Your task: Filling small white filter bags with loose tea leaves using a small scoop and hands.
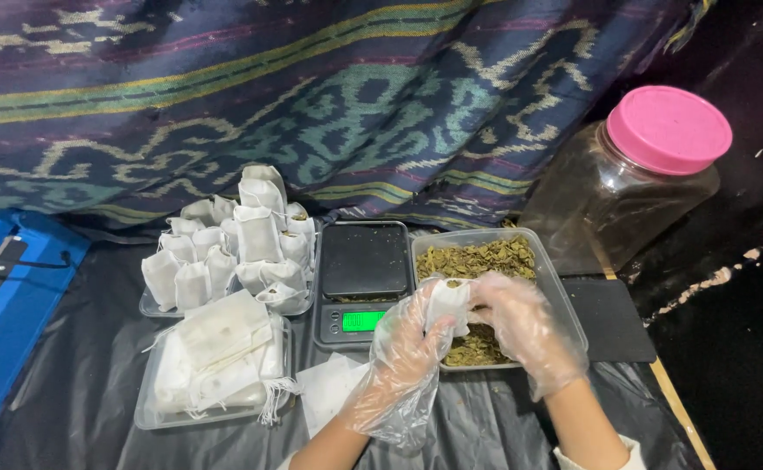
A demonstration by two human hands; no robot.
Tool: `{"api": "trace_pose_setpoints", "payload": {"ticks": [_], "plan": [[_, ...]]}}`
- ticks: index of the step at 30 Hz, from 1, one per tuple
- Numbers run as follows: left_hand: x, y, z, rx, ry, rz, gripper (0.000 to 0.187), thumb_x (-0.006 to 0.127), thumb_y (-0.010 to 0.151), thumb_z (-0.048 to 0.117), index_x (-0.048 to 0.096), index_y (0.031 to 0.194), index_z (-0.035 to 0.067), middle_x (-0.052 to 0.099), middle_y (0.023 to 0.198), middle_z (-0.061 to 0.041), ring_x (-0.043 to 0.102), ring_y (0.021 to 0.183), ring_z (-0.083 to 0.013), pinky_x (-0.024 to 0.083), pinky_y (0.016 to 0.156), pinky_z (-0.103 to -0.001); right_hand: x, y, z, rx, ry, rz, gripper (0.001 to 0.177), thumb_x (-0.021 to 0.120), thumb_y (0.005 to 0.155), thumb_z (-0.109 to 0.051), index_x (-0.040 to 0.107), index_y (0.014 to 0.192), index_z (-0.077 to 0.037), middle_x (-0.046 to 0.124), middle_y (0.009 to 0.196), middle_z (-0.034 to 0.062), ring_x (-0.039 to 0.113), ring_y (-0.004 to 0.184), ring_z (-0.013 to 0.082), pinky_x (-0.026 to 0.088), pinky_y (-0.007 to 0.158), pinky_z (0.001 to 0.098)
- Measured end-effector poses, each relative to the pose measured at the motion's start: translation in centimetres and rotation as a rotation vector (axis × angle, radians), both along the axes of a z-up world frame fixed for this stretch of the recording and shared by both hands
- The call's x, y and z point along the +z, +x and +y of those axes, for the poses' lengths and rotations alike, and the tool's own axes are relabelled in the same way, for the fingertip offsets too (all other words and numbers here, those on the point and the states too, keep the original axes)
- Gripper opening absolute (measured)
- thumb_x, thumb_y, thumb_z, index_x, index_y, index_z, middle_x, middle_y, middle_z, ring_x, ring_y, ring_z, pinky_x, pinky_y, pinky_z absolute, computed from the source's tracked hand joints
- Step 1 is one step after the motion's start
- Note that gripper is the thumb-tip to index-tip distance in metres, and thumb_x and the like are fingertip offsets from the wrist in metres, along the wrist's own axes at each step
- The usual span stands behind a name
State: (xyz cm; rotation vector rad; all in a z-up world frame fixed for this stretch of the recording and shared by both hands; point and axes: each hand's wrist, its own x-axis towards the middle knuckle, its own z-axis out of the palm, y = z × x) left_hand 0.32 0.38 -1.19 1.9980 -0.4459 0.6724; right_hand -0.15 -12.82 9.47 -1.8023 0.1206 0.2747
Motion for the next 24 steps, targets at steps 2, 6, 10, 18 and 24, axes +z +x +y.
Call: {"api": "trace_pose_setpoints", "payload": {"ticks": [2, 6, 10, 18, 24], "plan": [[-0.2, -0.1, -0.1, 0.018, -0.03, -0.034, 0.047, 0.04, 0.087, 0.045, 0.05, 0.117, 0.01, 0.064, 0.085, -0.007, 0.062, 0.072, -0.0232, 0.049, 0.061, -0.032, -2.1, 0.5, -0.6, 0.005, 0.105, -0.003, 0.02, 0.05, 0.078, -0.015, 0.055, 0.094, -0.005, 0.061, 0.093, 0.0111, 0.059, 0.09, 0.0218, 0.049, 0.083, 0.0349], [-0.4, 0.1, -0.3, 0.062, -0.059, -0.129, 0.055, 0.029, 0.088, 0.053, 0.052, 0.114, 0.01, 0.064, 0.085, -0.007, 0.064, 0.072, -0.0217, 0.051, 0.058, -0.031, -1.6, 0.5, -0.2, 0.185, -0.122, -0.172, 0.082, 0.068, 0.065, -0.016, 0.026, 0.134, -0.012, 0.029, 0.14, 0.0103, 0.039, 0.123, 0.0227, 0.034, 0.101, 0.0358], [1.8, -0.7, 0.2, -0.001, -0.001, 0.071, 0.032, 0.041, 0.085, 0.041, 0.058, 0.104, 0.023, 0.062, 0.072, -0.001, 0.059, 0.063, -0.0202, 0.044, 0.055, -0.032, -3.3, 0.7, -0.6, 0.206, 0.059, -0.119, 0.057, 0.063, 0.071, -0.016, 0.047, 0.125, -0.008, 0.057, 0.113, 0.0045, 0.056, 0.096, 0.0154, 0.042, 0.085, 0.0266], [0.1, -0.1, -0.3, 0.029, -0.052, -0.096, 0.047, 0.039, 0.084, 0.054, 0.059, 0.099, 0.015, 0.062, 0.075, 0.0, 0.06, 0.063, -0.0161, 0.046, 0.052, -0.028, -3.9, 0.3, -1.0, 0.249, 0.251, -0.092, 0.032, 0.052, 0.082, -0.014, 0.054, 0.113, -0.008, 0.061, 0.088, 0.0081, 0.055, 0.072, 0.0162, 0.042, 0.065, 0.0269], [0.8, -0.1, -0.3, 0.0, -0.071, -0.061, 0.044, 0.037, 0.086, 0.051, 0.06, 0.097, 0.015, 0.065, 0.078, 0.001, 0.063, 0.067, -0.0162, 0.048, 0.057, -0.027, -4.1, 0.9, -1.2, 0.231, 0.168, -0.162, 0.024, 0.053, 0.082, -0.013, 0.06, 0.104, -0.007, 0.061, 0.077, 0.0038, 0.052, 0.063, 0.0141, 0.039, 0.055, 0.0247]]}}
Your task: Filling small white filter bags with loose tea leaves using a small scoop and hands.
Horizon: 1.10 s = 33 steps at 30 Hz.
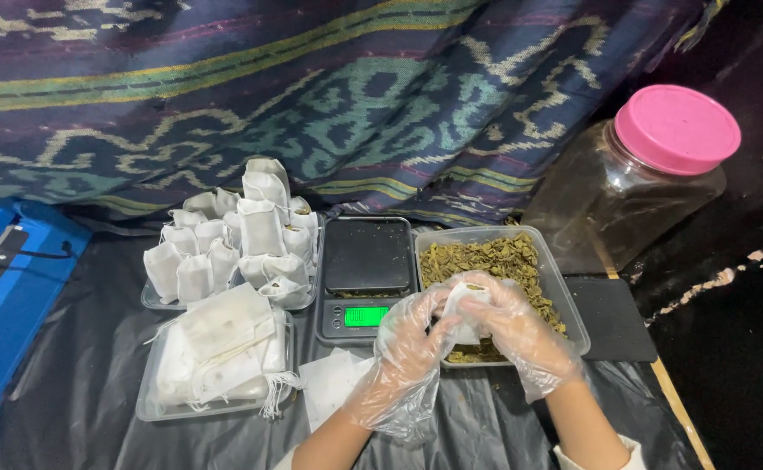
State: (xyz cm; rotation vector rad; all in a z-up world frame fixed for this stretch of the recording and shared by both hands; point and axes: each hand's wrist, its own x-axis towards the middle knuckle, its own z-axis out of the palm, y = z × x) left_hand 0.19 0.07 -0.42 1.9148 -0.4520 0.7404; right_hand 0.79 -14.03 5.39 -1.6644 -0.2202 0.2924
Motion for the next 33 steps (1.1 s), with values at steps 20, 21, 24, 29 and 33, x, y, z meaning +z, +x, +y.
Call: {"api": "trace_pose_setpoints", "payload": {"ticks": [20, 21, 24, 29, 33], "plan": [[1.9, -0.8, 0.7, -0.11, -0.207, -0.021, 0.04, 0.062, 0.076, 0.043, 0.057, 0.099, 0.01, 0.06, 0.075, -0.005, 0.063, 0.063, -0.0206, 0.052, 0.061, -0.031, 2.2, -1.4, 2.6, -0.149, -0.103, -0.007, 0.053, 0.066, 0.064, 0.011, 0.057, 0.114, -0.003, 0.06, 0.095, 0.0154, 0.06, 0.077, 0.0195, 0.054, 0.065, 0.0274], [1.6, -0.7, 0.6, -0.072, -0.187, -0.044, 0.045, 0.06, 0.076, 0.048, 0.057, 0.099, 0.01, 0.059, 0.075, -0.003, 0.062, 0.064, -0.0193, 0.052, 0.062, -0.029, 1.5, -1.3, 2.4, -0.124, -0.144, -0.094, 0.056, 0.071, 0.061, 0.007, 0.057, 0.114, -0.005, 0.059, 0.1, 0.0134, 0.059, 0.087, 0.0179, 0.055, 0.073, 0.0283], [2.3, -0.8, 0.7, -0.062, -0.17, -0.07, 0.043, 0.061, 0.076, 0.045, 0.056, 0.099, 0.009, 0.059, 0.075, -0.007, 0.062, 0.065, -0.0242, 0.052, 0.061, -0.032, 2.3, -0.9, 1.9, -0.157, -0.213, -0.089, 0.055, 0.071, 0.061, 0.006, 0.055, 0.112, -0.005, 0.057, 0.105, 0.0159, 0.06, 0.095, 0.0259, 0.054, 0.082, 0.0338], [4.1, -1.4, 0.3, -0.045, -0.164, -0.226, 0.045, 0.036, 0.091, 0.044, 0.049, 0.105, 0.004, 0.061, 0.1, -0.01, 0.063, 0.081, -0.0196, 0.052, 0.067, -0.027, 0.4, -0.8, 1.5, -0.088, -0.055, -0.314, 0.033, 0.066, 0.068, -0.006, 0.054, 0.099, -0.008, 0.059, 0.103, 0.0081, 0.062, 0.092, 0.019, 0.051, 0.078, 0.0294], [3.4, -1.2, 0.4, -0.103, -0.186, -0.112, 0.044, 0.038, 0.089, 0.047, 0.05, 0.104, 0.007, 0.062, 0.102, -0.007, 0.063, 0.082, -0.0196, 0.051, 0.068, -0.028, -1.5, 0.1, 0.4, -0.155, -0.18, -0.367, 0.035, 0.073, 0.063, -0.012, 0.059, 0.095, -0.009, 0.06, 0.099, 0.0055, 0.058, 0.091, 0.0163, 0.046, 0.079, 0.0288]]}}
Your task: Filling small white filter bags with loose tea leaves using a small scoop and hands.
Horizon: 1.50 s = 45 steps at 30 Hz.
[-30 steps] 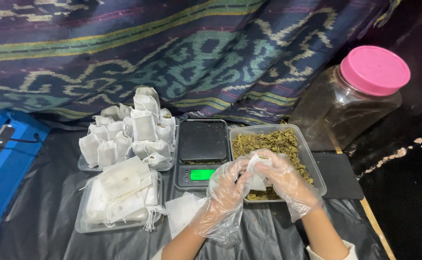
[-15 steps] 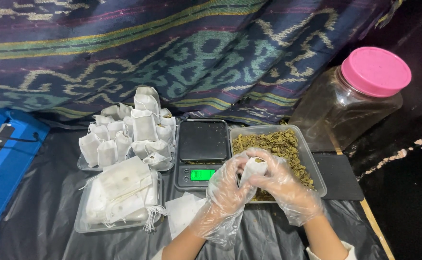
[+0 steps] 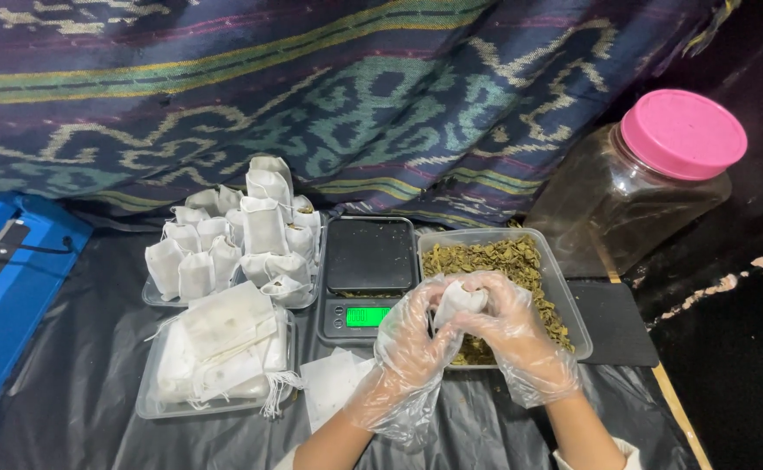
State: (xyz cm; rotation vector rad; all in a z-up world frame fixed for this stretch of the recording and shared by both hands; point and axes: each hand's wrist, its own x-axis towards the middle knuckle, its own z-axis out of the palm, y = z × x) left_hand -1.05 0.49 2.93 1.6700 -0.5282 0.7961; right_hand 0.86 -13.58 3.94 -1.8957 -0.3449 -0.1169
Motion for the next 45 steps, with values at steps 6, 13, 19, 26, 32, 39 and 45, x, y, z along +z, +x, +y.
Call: {"api": "trace_pose_setpoints", "payload": {"ticks": [6, 13, 19, 26, 32, 39, 45], "plan": [[-2.2, 0.4, -0.2, 0.103, 0.069, 0.017, 0.047, 0.036, 0.088, 0.05, 0.052, 0.105, 0.01, 0.062, 0.098, -0.006, 0.064, 0.081, -0.02, 0.051, 0.07, -0.03, 1.0, -0.3, 0.3, 0.053, 0.02, 0.027, 0.023, 0.069, 0.068, -0.012, 0.062, 0.089, -0.008, 0.064, 0.097, 0.007, 0.062, 0.089, 0.0172, 0.05, 0.077, 0.0289], [-1.5, 0.3, 0.1, 0.029, 0.067, 0.067, 0.041, 0.034, 0.089, 0.048, 0.053, 0.092, 0.012, 0.056, 0.079, 0.0, 0.056, 0.067, -0.0172, 0.045, 0.061, -0.029, 0.7, 0.0, 0.1, 0.037, -0.034, 0.088, 0.017, 0.071, 0.066, -0.015, 0.067, 0.081, -0.007, 0.067, 0.085, 0.0042, 0.063, 0.077, 0.0141, 0.049, 0.069, 0.0265], [-1.4, 0.2, 0.0, 0.086, 0.049, 0.049, 0.033, 0.043, 0.088, 0.042, 0.055, 0.093, 0.011, 0.06, 0.08, -0.001, 0.057, 0.066, -0.0145, 0.048, 0.06, -0.027, 1.2, -0.2, 0.5, 0.023, 0.063, 0.144, 0.018, 0.069, 0.065, -0.007, 0.065, 0.082, -0.005, 0.067, 0.087, 0.0064, 0.064, 0.079, 0.0164, 0.051, 0.071, 0.0277], [-2.4, 0.6, -0.1, 0.054, 0.057, 0.156, 0.031, 0.034, 0.089, 0.037, 0.055, 0.09, 0.014, 0.059, 0.083, 0.002, 0.056, 0.068, -0.0154, 0.043, 0.061, -0.028, 1.1, -0.3, 0.5, -0.007, -0.01, 0.102, 0.016, 0.062, 0.074, -0.017, 0.062, 0.088, -0.008, 0.063, 0.088, 0.0027, 0.06, 0.082, 0.0144, 0.048, 0.074, 0.0265], [-4.4, 1.4, -0.3, 0.078, 0.067, 0.18, 0.021, 0.043, 0.086, 0.028, 0.058, 0.096, 0.016, 0.061, 0.081, -0.001, 0.06, 0.071, -0.021, 0.048, 0.064, -0.031, 1.7, -0.3, 1.1, -0.025, 0.1, 0.135, 0.014, 0.065, 0.072, -0.009, 0.062, 0.085, -0.004, 0.06, 0.072, 0.004, 0.056, 0.065, 0.0124, 0.045, 0.056, 0.0246], [-3.8, 1.0, 0.1, 0.137, 0.09, 0.174, 0.016, 0.051, 0.083, 0.023, 0.06, 0.096, 0.022, 0.06, 0.075, -0.001, 0.061, 0.072, -0.0242, 0.051, 0.067, -0.033, 2.6, -0.6, 1.9, -0.054, 0.248, 0.163, 0.009, 0.067, 0.072, 0.0, 0.063, 0.079, 0.0, 0.056, 0.054, 0.0059, 0.05, 0.044, 0.0114, 0.043, 0.034, 0.0227], [-3.8, 0.8, -0.1, 0.148, 0.06, 0.099, 0.023, 0.039, 0.087, 0.025, 0.057, 0.092, 0.013, 0.064, 0.089, -0.002, 0.061, 0.075, -0.0224, 0.045, 0.065, -0.032, 0.6, 0.1, 0.3, -0.038, -0.192, 0.059, 0.018, 0.063, 0.072, -0.022, 0.065, 0.085, -0.009, 0.066, 0.085, -0.0004, 0.061, 0.076, 0.0116, 0.046, 0.068, 0.0247]]}}
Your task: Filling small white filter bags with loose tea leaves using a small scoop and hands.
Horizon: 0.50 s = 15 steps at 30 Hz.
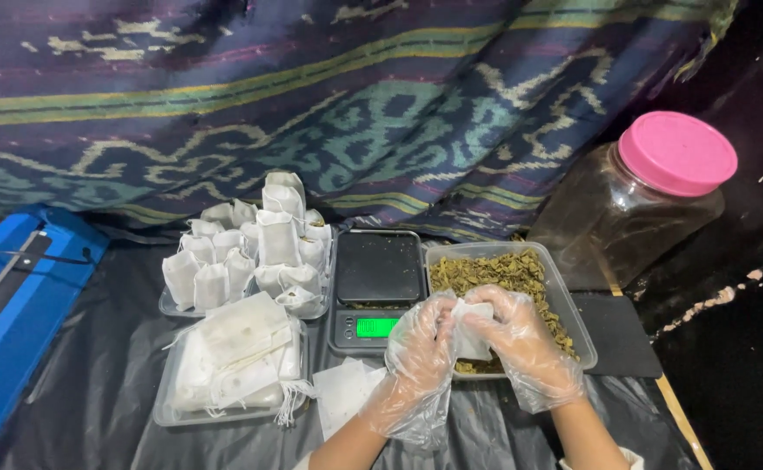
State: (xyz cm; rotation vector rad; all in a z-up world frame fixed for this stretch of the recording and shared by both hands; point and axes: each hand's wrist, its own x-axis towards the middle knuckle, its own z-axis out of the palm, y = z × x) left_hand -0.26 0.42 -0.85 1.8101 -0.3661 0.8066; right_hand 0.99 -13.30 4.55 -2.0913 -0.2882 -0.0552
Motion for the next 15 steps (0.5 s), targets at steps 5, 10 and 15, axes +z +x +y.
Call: {"api": "trace_pose_setpoints", "payload": {"ticks": [5, 10, 15], "plan": [[1.2, -0.2, 0.2, 0.041, 0.031, -0.065, 0.021, 0.039, 0.088, 0.023, 0.057, 0.089, 0.013, 0.063, 0.085, -0.002, 0.06, 0.068, -0.0215, 0.045, 0.06, -0.031, 1.3, -0.3, 0.6, 0.034, -0.037, -0.026, 0.019, 0.058, 0.075, -0.024, 0.064, 0.084, -0.009, 0.065, 0.082, 0.0, 0.061, 0.075, 0.0124, 0.046, 0.069, 0.026], [1.4, 0.1, 0.0, 0.09, 0.031, -0.144, 0.018, 0.041, 0.088, 0.018, 0.057, 0.087, 0.01, 0.064, 0.083, -0.004, 0.061, 0.066, -0.0206, 0.047, 0.059, -0.03, 1.1, 0.0, 0.3, 0.021, -0.083, -0.038, 0.019, 0.058, 0.075, -0.026, 0.065, 0.084, -0.01, 0.067, 0.083, -0.0013, 0.062, 0.075, 0.0116, 0.046, 0.069, 0.0258], [2.3, 0.1, -0.2, 0.155, 0.021, -0.23, 0.019, 0.042, 0.088, 0.016, 0.057, 0.082, 0.008, 0.064, 0.076, -0.005, 0.059, 0.057, -0.0187, 0.046, 0.051, -0.028, 0.6, 0.5, 0.0, 0.056, -0.111, -0.12, 0.018, 0.057, 0.076, -0.025, 0.064, 0.083, -0.01, 0.066, 0.081, -0.0014, 0.061, 0.074, 0.0111, 0.046, 0.068, 0.026]]}}
